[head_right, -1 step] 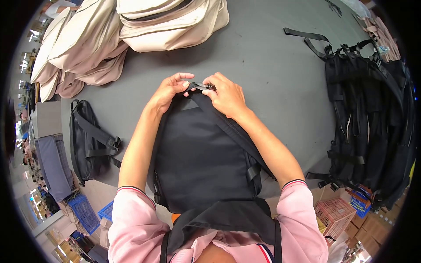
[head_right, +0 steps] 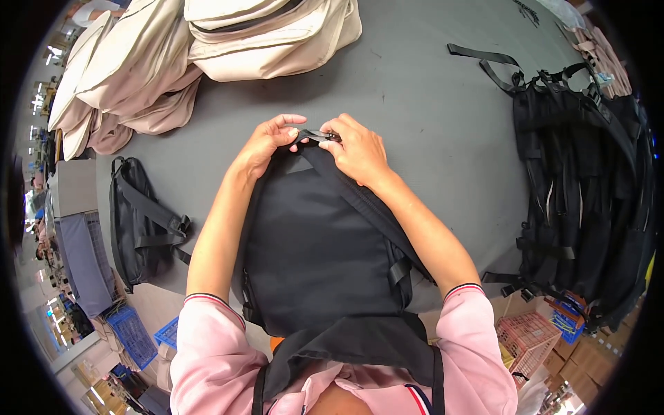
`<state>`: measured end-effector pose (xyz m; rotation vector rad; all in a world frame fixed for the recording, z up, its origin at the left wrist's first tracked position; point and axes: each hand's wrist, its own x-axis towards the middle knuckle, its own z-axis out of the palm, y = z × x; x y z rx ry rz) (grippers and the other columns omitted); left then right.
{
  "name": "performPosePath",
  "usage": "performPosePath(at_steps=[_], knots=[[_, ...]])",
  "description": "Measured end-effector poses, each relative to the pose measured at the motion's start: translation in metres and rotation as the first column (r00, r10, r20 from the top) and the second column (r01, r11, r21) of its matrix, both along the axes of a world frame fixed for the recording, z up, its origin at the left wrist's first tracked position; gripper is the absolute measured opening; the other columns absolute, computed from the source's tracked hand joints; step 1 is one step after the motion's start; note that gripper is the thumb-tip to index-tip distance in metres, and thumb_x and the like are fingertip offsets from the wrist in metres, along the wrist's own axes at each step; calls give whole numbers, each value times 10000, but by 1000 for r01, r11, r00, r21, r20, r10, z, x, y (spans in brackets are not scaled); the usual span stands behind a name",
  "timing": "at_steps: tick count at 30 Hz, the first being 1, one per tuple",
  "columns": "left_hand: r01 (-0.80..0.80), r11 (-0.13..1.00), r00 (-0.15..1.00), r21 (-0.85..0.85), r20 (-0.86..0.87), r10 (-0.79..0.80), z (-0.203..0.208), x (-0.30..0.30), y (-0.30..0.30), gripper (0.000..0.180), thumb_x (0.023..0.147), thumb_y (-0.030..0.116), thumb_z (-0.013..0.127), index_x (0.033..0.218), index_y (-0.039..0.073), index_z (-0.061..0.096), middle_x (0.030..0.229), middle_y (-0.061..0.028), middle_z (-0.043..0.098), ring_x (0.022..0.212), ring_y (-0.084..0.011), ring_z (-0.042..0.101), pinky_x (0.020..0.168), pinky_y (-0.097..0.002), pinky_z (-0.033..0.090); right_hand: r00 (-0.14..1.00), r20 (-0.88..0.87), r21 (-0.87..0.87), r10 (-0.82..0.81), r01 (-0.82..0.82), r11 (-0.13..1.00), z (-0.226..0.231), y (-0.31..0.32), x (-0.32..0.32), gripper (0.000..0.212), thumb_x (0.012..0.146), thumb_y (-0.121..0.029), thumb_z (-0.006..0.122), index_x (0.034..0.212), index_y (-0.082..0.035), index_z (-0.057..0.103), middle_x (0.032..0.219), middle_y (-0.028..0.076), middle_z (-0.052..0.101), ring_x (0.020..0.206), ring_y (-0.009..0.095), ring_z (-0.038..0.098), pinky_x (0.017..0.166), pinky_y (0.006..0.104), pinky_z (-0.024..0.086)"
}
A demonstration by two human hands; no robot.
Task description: Inspecting a backpack and trimming loose threads with small scissors.
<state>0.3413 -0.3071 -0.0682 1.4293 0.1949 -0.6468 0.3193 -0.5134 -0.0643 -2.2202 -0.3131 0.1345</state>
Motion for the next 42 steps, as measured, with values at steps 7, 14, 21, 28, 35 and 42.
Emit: performPosePath(at_steps=[7, 14, 21, 28, 35, 42], knots=[[-1, 1000, 1000, 1, 18, 1, -3, -1, -1, 282, 895, 59, 566, 1175, 25, 563, 853, -21, 621, 749, -88, 541, 728, -217, 448, 982, 176, -119, 63, -42, 992, -1, 3, -2, 172, 789, -147, 676, 951, -112, 631, 889, 21, 591, 747, 269, 617, 647, 397, 480], [-16, 999, 1000, 33, -13, 16, 1, 0, -3, 278, 893, 44, 557, 1171, 22, 568, 867, -28, 625, 747, -92, 544, 730, -224, 453, 937, 341, -161, 72, -17, 987, -7, 2, -5, 163, 793, -158, 668, 948, -118, 634, 858, 27, 575, 687, 283, 593, 632, 397, 479], [-54, 999, 998, 8, -15, 54, -3, -1, -2, 295, 894, 67, 573, 1184, 13, 558, 914, -54, 647, 767, -105, 563, 744, -225, 455, 951, 306, -95, 32, -3, 995, -8, 6, -3, 163, 809, -147, 653, 967, -108, 644, 842, 26, 579, 705, 248, 602, 621, 373, 474], [63, 978, 974, 200, 200, -104, 2, -5, 20, 376, 857, 60, 613, 1229, 49, 559, 967, -50, 633, 860, -107, 558, 812, -243, 447, 998, -1, 23, -60, 60, 998, -7, 9, 13, 222, 791, -145, 678, 1005, -112, 630, 924, 54, 594, 814, 268, 631, 712, 374, 494], [-50, 980, 967, 191, 255, 0, -23, 2, 38, 256, 881, 118, 625, 1123, 33, 623, 964, -49, 643, 902, -133, 576, 847, -285, 452, 989, -140, 35, 49, -44, 998, -25, 34, 39, 169, 762, -114, 693, 921, -60, 679, 872, 100, 646, 787, 239, 635, 730, 344, 487], [-106, 986, 992, -128, 50, 113, -24, 5, 18, 238, 916, 333, 605, 945, 100, 565, 980, -73, 677, 885, -125, 616, 824, -269, 462, 725, -630, 511, 277, 119, 851, -38, 23, 47, 135, 825, -71, 646, 938, 4, 647, 865, 65, 646, 820, 112, 582, 748, 266, 466]])
